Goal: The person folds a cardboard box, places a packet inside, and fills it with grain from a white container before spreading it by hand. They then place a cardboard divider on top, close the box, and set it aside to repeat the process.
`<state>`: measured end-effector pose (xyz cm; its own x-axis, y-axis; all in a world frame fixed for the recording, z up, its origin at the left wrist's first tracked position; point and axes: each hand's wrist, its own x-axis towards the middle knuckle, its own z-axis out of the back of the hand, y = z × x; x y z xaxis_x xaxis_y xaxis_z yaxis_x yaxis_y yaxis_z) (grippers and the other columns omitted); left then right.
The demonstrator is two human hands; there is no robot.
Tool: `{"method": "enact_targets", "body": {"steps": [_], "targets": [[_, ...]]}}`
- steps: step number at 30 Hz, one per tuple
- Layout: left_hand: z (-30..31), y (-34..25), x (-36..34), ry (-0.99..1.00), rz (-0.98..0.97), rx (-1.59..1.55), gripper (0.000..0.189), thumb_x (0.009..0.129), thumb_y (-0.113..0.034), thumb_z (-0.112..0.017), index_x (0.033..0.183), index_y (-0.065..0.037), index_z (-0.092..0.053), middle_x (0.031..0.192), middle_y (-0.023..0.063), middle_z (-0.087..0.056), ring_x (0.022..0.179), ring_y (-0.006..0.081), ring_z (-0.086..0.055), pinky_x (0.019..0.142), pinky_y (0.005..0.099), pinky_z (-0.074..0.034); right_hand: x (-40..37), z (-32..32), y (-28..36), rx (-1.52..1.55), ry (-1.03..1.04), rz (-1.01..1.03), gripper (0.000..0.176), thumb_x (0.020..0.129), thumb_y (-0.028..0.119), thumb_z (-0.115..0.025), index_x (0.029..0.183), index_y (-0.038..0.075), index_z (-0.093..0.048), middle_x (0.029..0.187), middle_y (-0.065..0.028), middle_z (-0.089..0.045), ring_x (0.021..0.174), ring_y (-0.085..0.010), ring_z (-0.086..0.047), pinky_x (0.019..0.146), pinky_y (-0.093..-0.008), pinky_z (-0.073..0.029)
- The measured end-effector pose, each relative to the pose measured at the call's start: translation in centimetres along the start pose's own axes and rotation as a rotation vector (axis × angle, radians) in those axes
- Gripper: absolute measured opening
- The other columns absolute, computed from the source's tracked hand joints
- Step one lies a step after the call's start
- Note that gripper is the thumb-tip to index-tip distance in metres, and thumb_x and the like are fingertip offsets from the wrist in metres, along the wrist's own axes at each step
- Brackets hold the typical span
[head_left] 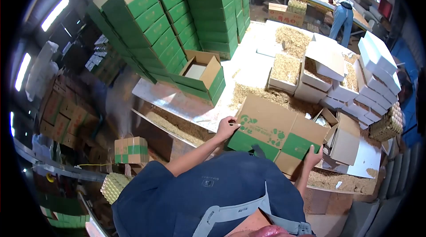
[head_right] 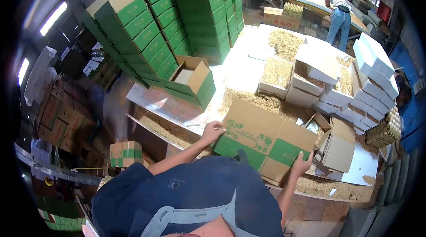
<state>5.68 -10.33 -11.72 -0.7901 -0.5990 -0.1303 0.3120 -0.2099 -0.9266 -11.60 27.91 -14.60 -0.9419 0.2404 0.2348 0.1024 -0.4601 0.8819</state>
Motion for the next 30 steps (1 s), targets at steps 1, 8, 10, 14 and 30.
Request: {"method": "enact_targets", "body": {"steps": [1, 8, 10, 14, 30], "targets": [[0.9, -1.5, 0.3, 0.002, -0.006, 0.000, 0.027, 0.080, -0.008, -0.078, 0.102, 0.003, -0.068, 0.109, 0.0109, -0.069, 0.098, 0.0170, -0.066, 0.086, 0.0316, -0.053, 0.7, 0.5, 0.7, 0.070, -0.044, -0.010, 0.044, 0.088, 0.010, -0.066, 0.127, -0.008, -0.059, 0.118, -0.0180, -0.067, 0.106, -0.0280, -0.064, 0.094, -0.0364, -0.047], [4.2, -9.3, 0.4, 0.209, -0.154, -0.423, 0.022, 0.086, -0.004, -0.072, 0.106, 0.000, -0.067, 0.093, 0.0016, -0.068, 0.087, 0.0105, -0.062, 0.082, 0.0272, -0.050, 5.0, 2.7, 6.0, 0.525, -0.104, 0.011, 0.039, 0.099, 0.023, -0.062, 0.123, -0.008, -0.063, 0.108, -0.0084, -0.070, 0.096, -0.0136, -0.062, 0.091, -0.0292, -0.047], [4.8, -11.2, -0.5, 0.147, -0.126, -0.489, 0.022, 0.091, -0.016, -0.071, 0.104, 0.001, -0.066, 0.095, 0.0033, -0.069, 0.088, 0.0106, -0.062, 0.083, 0.0273, -0.049, 5.0, 3.4, 7.6, 0.743, 0.052, -0.159, 0.032, 0.101, 0.025, -0.061, 0.114, -0.004, -0.067, 0.099, -0.0044, -0.069, 0.087, -0.0091, -0.060, 0.081, -0.0275, -0.049], [5.5, -10.6, -0.3, 0.207, -0.035, -0.632, 0.030, 0.096, -0.030, -0.066, 0.106, -0.002, -0.066, 0.097, 0.0027, -0.068, 0.091, 0.0112, -0.060, 0.086, 0.0277, -0.046, 3.4, 3.9, 11.8, 0.673, 0.029, -0.053, 0.027, 0.099, 0.030, -0.065, 0.097, 0.003, -0.065, 0.087, 0.0010, -0.063, 0.080, -0.0075, -0.056, 0.070, -0.0247, -0.048], [8.4, -13.4, -0.5, 0.703, 0.005, -0.314, 0.032, 0.087, -0.018, -0.065, 0.112, 0.000, -0.072, 0.116, 0.0088, -0.069, 0.113, 0.0175, -0.058, 0.104, 0.0299, -0.037, 3.3, 7.2, 13.1, 0.720, 0.332, -0.344, 0.052, 0.089, 0.010, -0.053, 0.141, 0.005, -0.048, 0.123, -0.0121, -0.056, 0.105, -0.0216, -0.057, 0.088, -0.0400, -0.051]]}}
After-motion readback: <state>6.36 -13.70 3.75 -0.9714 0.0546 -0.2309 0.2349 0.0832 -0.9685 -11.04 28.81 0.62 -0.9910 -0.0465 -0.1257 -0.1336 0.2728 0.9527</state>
